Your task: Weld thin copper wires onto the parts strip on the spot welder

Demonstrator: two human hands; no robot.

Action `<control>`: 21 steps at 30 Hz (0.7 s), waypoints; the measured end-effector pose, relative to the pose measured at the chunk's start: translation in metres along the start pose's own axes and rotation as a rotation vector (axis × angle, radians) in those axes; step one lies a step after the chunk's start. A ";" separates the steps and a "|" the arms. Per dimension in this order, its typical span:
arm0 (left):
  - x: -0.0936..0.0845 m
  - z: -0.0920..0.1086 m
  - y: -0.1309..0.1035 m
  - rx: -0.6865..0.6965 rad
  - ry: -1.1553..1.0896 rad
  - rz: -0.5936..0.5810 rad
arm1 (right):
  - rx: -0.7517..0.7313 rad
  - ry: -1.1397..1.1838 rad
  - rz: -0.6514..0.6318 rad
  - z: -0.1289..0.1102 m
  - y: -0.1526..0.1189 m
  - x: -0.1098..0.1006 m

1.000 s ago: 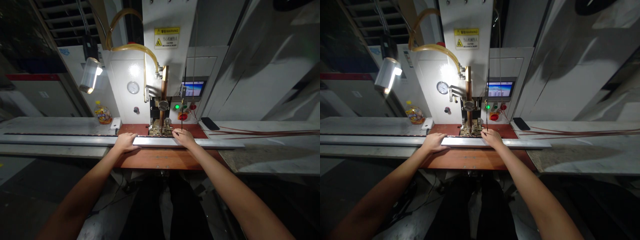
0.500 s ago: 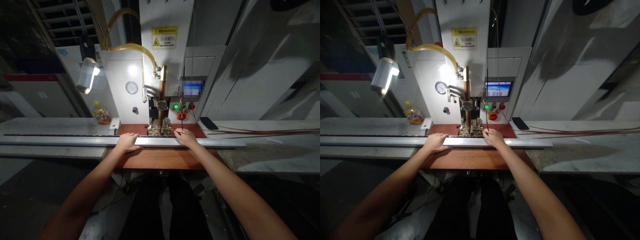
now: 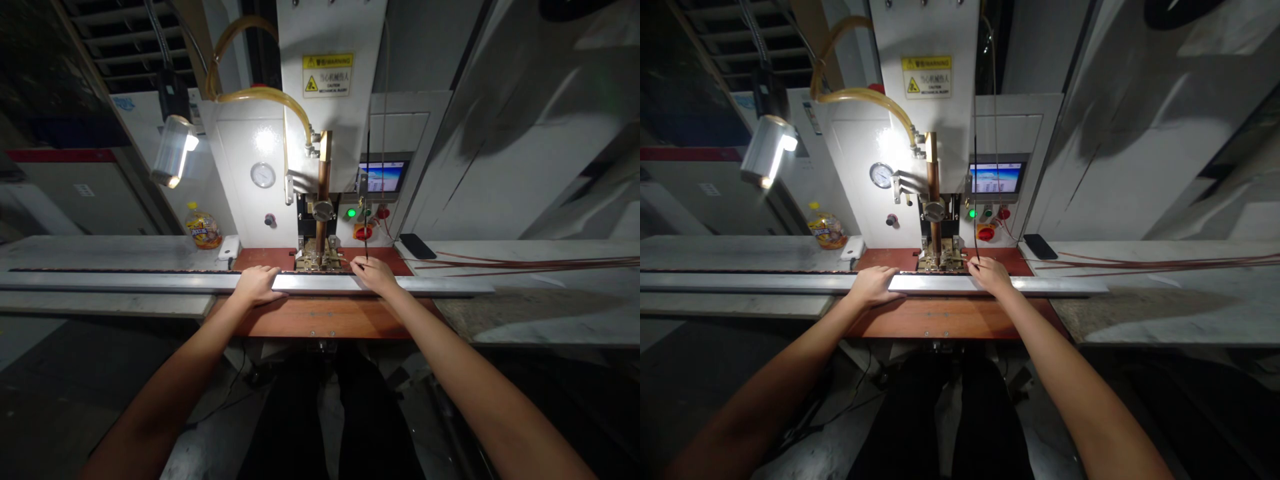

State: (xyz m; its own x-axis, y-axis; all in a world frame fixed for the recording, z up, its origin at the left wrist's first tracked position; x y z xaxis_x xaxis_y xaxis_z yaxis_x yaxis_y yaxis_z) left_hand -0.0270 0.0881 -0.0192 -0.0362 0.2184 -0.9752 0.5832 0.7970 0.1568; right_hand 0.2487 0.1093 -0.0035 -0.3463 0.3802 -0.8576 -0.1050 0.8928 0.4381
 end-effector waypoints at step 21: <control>0.006 0.000 0.011 0.010 -0.036 -0.060 | 0.001 -0.027 -0.049 0.009 0.005 0.006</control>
State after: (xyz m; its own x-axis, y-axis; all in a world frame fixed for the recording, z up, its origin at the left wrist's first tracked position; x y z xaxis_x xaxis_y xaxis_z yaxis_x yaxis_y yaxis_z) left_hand -0.0209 0.0986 -0.0232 -0.0423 0.1504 -0.9877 0.5894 0.8020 0.0969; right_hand 0.2544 0.1180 -0.0092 -0.3150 0.3421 -0.8853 -0.1208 0.9107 0.3950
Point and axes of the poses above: each hand's wrist, its own y-axis towards the middle knuckle, its own x-axis out of the palm, z = x × y, the point moved 10 cm from there along y, towards the middle knuckle, and after that the axes turned 12 degrees about x, right-handed, at the moved point
